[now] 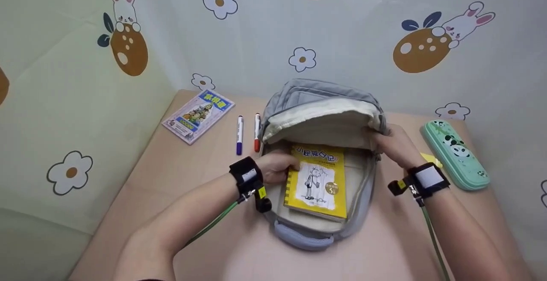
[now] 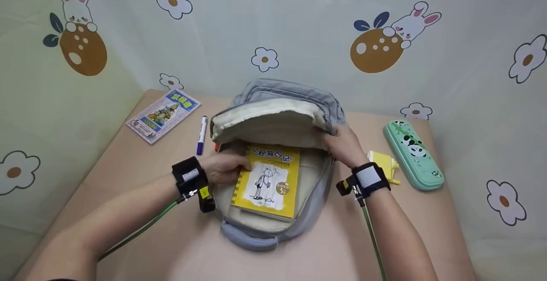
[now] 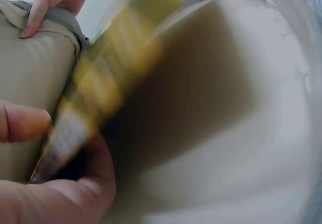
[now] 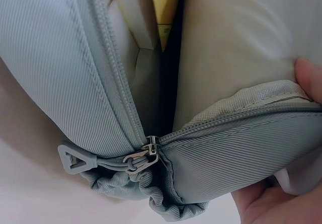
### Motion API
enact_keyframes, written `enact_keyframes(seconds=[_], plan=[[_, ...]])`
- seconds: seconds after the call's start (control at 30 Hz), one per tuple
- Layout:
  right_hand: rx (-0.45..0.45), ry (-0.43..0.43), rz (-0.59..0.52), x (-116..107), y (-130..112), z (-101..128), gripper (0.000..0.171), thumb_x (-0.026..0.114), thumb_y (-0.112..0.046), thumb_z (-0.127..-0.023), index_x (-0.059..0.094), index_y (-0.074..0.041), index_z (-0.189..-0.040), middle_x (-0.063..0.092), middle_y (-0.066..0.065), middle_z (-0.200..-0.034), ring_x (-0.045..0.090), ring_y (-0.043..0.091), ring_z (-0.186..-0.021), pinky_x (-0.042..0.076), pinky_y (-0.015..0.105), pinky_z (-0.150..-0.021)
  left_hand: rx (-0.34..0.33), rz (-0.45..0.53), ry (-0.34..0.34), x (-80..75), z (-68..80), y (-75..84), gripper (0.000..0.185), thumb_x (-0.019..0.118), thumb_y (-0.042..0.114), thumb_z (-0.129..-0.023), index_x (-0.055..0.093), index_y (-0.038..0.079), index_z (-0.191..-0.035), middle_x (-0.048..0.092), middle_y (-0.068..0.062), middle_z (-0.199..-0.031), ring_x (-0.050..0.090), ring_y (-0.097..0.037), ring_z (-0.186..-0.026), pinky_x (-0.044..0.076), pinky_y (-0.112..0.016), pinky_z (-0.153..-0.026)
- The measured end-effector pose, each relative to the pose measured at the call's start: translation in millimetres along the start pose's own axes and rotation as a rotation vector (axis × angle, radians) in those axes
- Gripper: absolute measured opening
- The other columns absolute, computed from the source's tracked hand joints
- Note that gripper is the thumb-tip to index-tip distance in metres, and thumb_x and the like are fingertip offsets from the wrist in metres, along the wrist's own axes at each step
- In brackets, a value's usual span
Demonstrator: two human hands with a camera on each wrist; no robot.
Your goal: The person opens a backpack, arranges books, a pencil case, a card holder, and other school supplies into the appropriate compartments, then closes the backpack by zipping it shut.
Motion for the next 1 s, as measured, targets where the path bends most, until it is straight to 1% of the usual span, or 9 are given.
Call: enact_keyframes(seconds=[0.13,0.23,0.33,0.5,0.6,0.67,0.77,0.93,1.0], plan=[[-0.005,0.009,-0.001,-1,-1,0,0.062,0.061,-0.064,-0.094,0.061,-0.006,-0.117,0.060,0.015,-0.116,0.055,0.030,-0.105,0.049,0.041,-0.084,0.085,-0.009,0.068,-6.3,2.3,-2.2,0.045,0.050,-0.018,-0.087,0.049,-0.015,-0.132,0.061,-0.027,-0.127,0.063,-0.038,-0.116,0.055,-0.043,-0.094],[-0.005,0.013,-0.009,-2,-1,1,0.060,0.062,-0.063,-0.094,0.062,-0.007,-0.116,0.060,0.013,-0.114,0.055,0.028,-0.104,0.049,0.039,-0.083,0.156,-0.009,0.111,-8.2,3.1,-0.2,0.053,0.053,-0.017,-0.089,0.045,-0.012,-0.141,0.061,-0.026,-0.128,0.065,-0.038,-0.112,0.056,-0.044,-0.092],[-0.025,0.024,-0.014,-4,-3,2,0.060,0.062,-0.061,-0.095,0.062,-0.005,-0.118,0.059,0.014,-0.116,0.054,0.028,-0.105,0.048,0.038,-0.083,0.190,-0.015,0.139,-8.1,2.2,2.1,0.055,0.055,-0.016,-0.089,0.043,-0.011,-0.143,0.063,-0.026,-0.122,0.068,-0.036,-0.103,0.058,-0.043,-0.088],[-0.068,0.032,-0.035,-4,-7,2,0.060,0.063,-0.056,-0.097,0.062,-0.002,-0.123,0.062,0.015,-0.118,0.057,0.026,-0.104,0.054,0.041,-0.084,0.147,-0.049,0.146,-8.3,1.7,1.2,0.038,0.056,-0.013,-0.092,0.052,-0.011,-0.130,0.067,-0.024,-0.109,0.070,-0.031,-0.091,0.059,-0.042,-0.083],[-0.075,0.036,-0.036,-4,-8,2,0.058,0.063,-0.055,-0.097,0.063,-0.002,-0.121,0.064,0.016,-0.113,0.060,0.026,-0.098,0.056,0.043,-0.081,0.108,-0.067,0.124,-7.2,3.9,-1.0,0.031,0.056,-0.010,-0.094,0.055,-0.011,-0.125,0.068,-0.021,-0.108,0.069,-0.030,-0.092,0.058,-0.041,-0.084],[-0.079,0.045,-0.017,-5,-9,2,0.057,0.063,-0.055,-0.097,0.064,-0.002,-0.116,0.065,0.015,-0.108,0.060,0.026,-0.095,0.056,0.041,-0.078,0.088,-0.077,0.097,-5.3,4.2,-2.9,0.030,0.055,-0.008,-0.096,0.055,-0.011,-0.126,0.067,-0.021,-0.110,0.069,-0.030,-0.094,0.058,-0.040,-0.085],[-0.070,0.050,-0.002,-5,-9,3,0.059,0.063,-0.058,-0.096,0.063,-0.002,-0.112,0.063,0.016,-0.106,0.059,0.028,-0.095,0.054,0.039,-0.077,0.085,-0.088,0.074,-2.4,1.8,-4.1,0.030,0.055,-0.007,-0.096,0.055,-0.011,-0.126,0.067,-0.020,-0.110,0.068,-0.029,-0.094,0.058,-0.039,-0.085],[-0.052,0.028,-0.014,-4,-10,4,0.065,0.063,-0.062,-0.094,0.063,-0.007,-0.128,0.062,0.014,-0.123,0.056,0.028,-0.107,0.053,0.037,-0.081,0.093,-0.077,0.076,1.2,-7.5,-1.2,0.019,0.054,-0.004,-0.098,0.057,-0.007,-0.117,0.068,-0.016,-0.101,0.067,-0.025,-0.086,0.058,-0.036,-0.079],[-0.055,0.022,-0.024,-4,-9,4,0.067,0.063,-0.061,-0.094,0.061,-0.006,-0.132,0.062,0.015,-0.128,0.057,0.029,-0.110,0.053,0.039,-0.083,0.114,-0.071,0.088,1.7,-10.7,1.9,0.015,0.054,-0.004,-0.098,0.057,-0.005,-0.113,0.068,-0.015,-0.098,0.068,-0.024,-0.082,0.058,-0.035,-0.076]])
Point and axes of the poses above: each hand's wrist, its own z-axis away from the middle knuckle, its own x-axis out of the palm, y = z × x, the point moved 5 cm from there along -z, towards the middle knuckle
